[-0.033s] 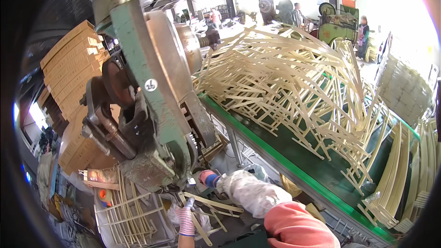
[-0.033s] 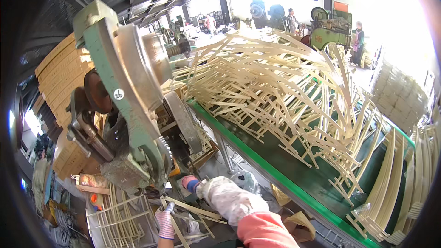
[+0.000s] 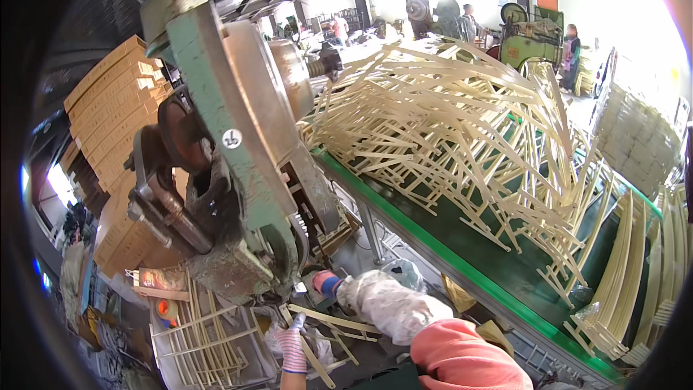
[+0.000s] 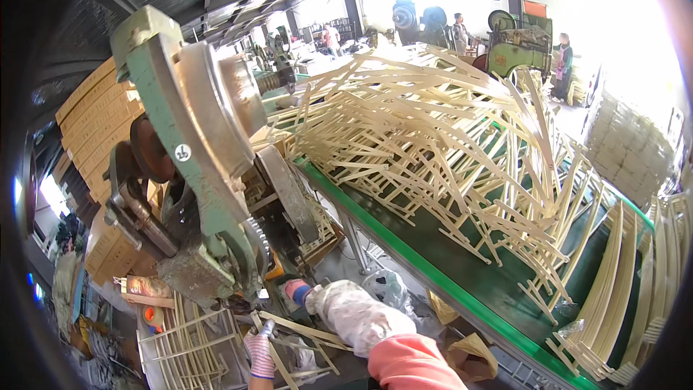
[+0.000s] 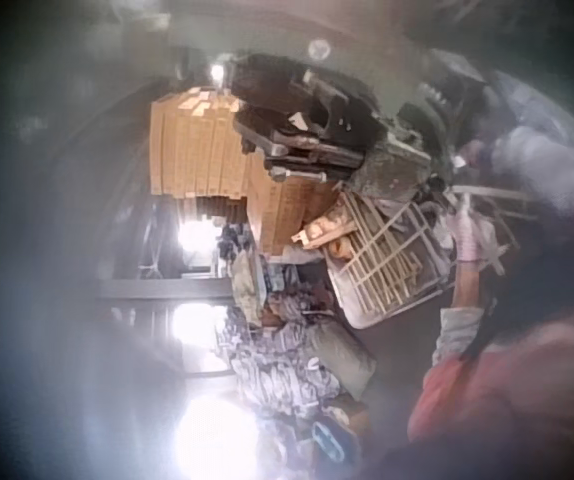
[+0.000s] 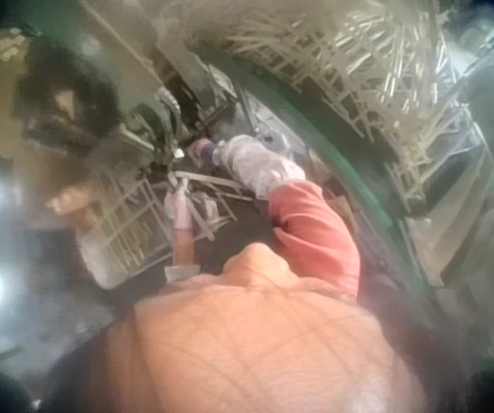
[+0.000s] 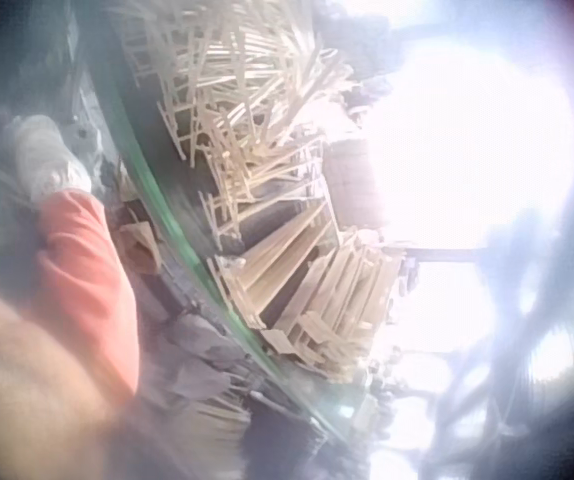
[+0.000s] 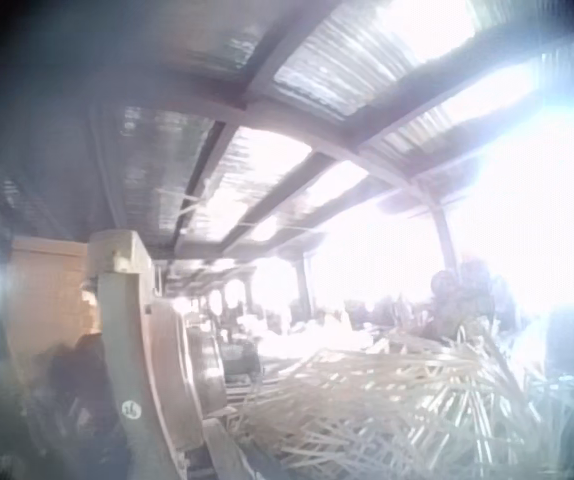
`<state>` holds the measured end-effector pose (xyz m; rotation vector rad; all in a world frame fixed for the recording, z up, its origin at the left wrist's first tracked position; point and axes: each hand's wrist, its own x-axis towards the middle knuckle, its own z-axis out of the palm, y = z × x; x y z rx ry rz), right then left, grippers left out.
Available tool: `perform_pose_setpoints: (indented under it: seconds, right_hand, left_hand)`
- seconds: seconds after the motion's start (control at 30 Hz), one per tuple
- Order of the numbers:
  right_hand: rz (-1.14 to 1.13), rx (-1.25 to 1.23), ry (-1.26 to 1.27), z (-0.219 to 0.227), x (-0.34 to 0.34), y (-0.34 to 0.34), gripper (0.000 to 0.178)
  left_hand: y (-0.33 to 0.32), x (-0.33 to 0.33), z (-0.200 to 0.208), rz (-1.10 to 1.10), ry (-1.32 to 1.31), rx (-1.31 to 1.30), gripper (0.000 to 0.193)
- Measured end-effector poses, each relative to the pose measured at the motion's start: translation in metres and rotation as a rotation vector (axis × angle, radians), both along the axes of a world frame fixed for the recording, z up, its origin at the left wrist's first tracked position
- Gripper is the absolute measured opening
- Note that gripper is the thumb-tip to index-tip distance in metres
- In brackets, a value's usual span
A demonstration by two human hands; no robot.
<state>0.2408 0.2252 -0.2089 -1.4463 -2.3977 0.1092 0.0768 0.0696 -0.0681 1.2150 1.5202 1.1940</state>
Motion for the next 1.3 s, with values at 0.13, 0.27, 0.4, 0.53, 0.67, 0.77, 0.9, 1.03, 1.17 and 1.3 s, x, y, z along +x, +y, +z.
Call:
perform_pose_setpoints:
  seconds: [0.13,0.27,0.4,0.53,0.67,0.77,0.9,1.03,1.17,1.3]
  right_hand:
    - [-0.019,-0.083,-0.060,-0.066,-0.034,0.034,0.013]
    - [-0.006,-0.138,-0.058,-0.068,-0.041,0.030,0.015]
    - [0.003,-0.180,-0.047,-0.046,-0.040,0.020,0.016]
    - [-0.017,-0.149,-0.039,-0.042,-0.039,0.021,0.016]
    - [-0.017,-0.113,-0.034,-0.040,-0.034,0.020,0.011]
    - [-0.007,-0.118,-0.039,-0.026,-0.027,0.012,0.008]
    - [-0.012,-0.043,-0.099,0.001,-0.017,0.007,0.011]
    - [0.016,-0.417,0.606,0.032,-0.006,0.001,0.022]
    - [0.132,-0.607,1.150,0.077,0.006,-0.035,0.023]
    - [0.284,-0.998,1.640,0.119,0.010,-0.069,0.026]
  left_hand:
    - [0.009,-0.003,-0.019,0.156,0.256,-0.138,0.051]
    - [0.004,-0.003,-0.029,0.124,-0.185,-0.040,0.021]
    - [-0.002,-0.004,-0.028,0.048,-0.021,-0.003,0.020]
    - [-0.005,-0.002,-0.026,0.050,-0.495,-0.016,0.028]
    - [-0.011,0.003,-0.021,0.045,-0.495,0.061,0.006]
    - [-0.011,0.008,-0.010,0.094,-0.495,0.040,0.004]
    - [-0.016,0.014,0.009,0.066,-0.612,-0.037,0.008]
    - [-0.020,0.014,0.014,0.087,-0.706,-0.007,0.016]
    - [-0.017,0.009,0.006,-0.012,-0.561,0.139,0.029]
    - [-0.009,0.012,0.000,-0.024,-0.762,0.032,0.034]
